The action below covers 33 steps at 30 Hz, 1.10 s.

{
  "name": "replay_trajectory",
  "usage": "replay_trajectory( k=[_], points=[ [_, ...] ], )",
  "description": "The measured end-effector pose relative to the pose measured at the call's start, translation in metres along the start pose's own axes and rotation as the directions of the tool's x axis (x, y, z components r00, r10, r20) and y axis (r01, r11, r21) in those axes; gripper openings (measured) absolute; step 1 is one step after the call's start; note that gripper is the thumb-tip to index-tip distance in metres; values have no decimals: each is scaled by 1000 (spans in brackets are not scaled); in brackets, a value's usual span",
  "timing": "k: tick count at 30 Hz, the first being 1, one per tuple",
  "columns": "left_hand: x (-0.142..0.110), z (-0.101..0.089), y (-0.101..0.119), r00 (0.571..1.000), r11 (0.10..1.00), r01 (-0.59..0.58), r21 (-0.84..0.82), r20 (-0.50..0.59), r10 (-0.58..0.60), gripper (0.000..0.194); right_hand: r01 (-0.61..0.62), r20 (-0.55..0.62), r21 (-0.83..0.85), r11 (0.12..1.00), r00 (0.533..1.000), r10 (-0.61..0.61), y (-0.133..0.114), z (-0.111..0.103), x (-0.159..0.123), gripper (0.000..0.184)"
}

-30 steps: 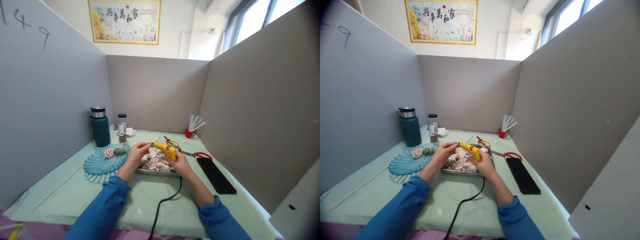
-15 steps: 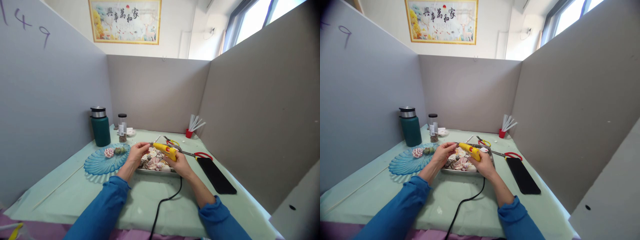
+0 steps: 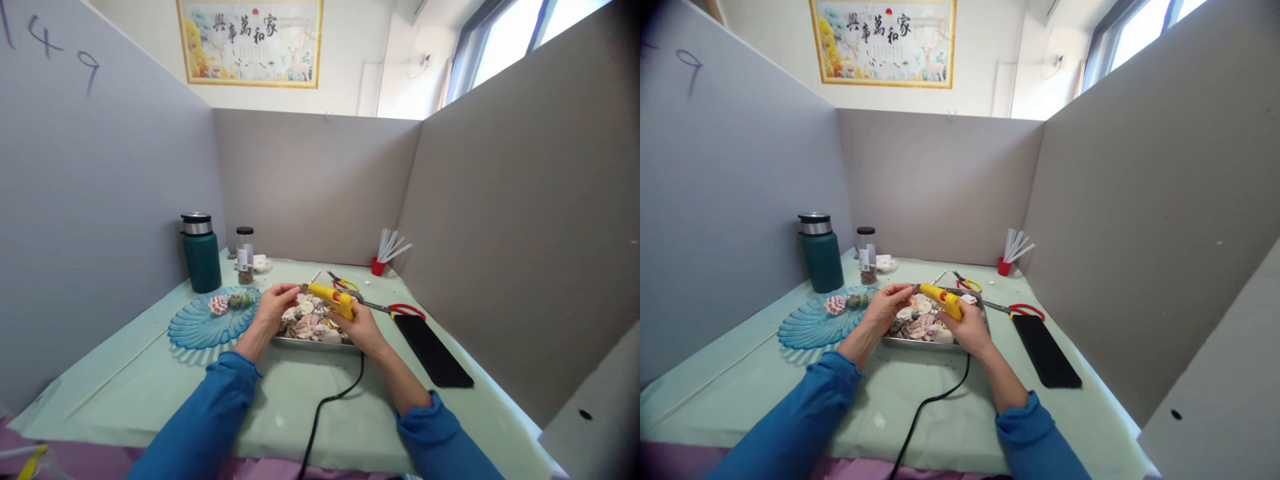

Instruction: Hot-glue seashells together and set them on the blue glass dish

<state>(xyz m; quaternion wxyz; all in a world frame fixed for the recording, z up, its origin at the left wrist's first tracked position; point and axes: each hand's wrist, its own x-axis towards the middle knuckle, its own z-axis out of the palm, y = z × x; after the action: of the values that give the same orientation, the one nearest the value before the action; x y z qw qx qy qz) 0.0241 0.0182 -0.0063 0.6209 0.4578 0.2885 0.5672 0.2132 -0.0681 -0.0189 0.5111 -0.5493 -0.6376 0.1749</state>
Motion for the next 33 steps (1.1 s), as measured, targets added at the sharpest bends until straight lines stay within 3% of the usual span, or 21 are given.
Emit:
replay_trajectory(
  k=[10, 18, 33],
  points=[
    [1, -1, -1, 1000, 997, -27, 74, -2, 27, 31, 14, 44, 47, 999, 999, -16, 0, 0, -1, 38],
    [0, 0, 0, 999, 996, -34, 77, -19, 35, 30, -30, -31, -24, 999, 999, 29, 3, 0, 1, 39],
    [0, 0, 0, 1000, 996, -27, 90, -11, 28, 31, 22, 24, 0, 1000, 999, -22, 1, 0, -1, 37]
  ],
)
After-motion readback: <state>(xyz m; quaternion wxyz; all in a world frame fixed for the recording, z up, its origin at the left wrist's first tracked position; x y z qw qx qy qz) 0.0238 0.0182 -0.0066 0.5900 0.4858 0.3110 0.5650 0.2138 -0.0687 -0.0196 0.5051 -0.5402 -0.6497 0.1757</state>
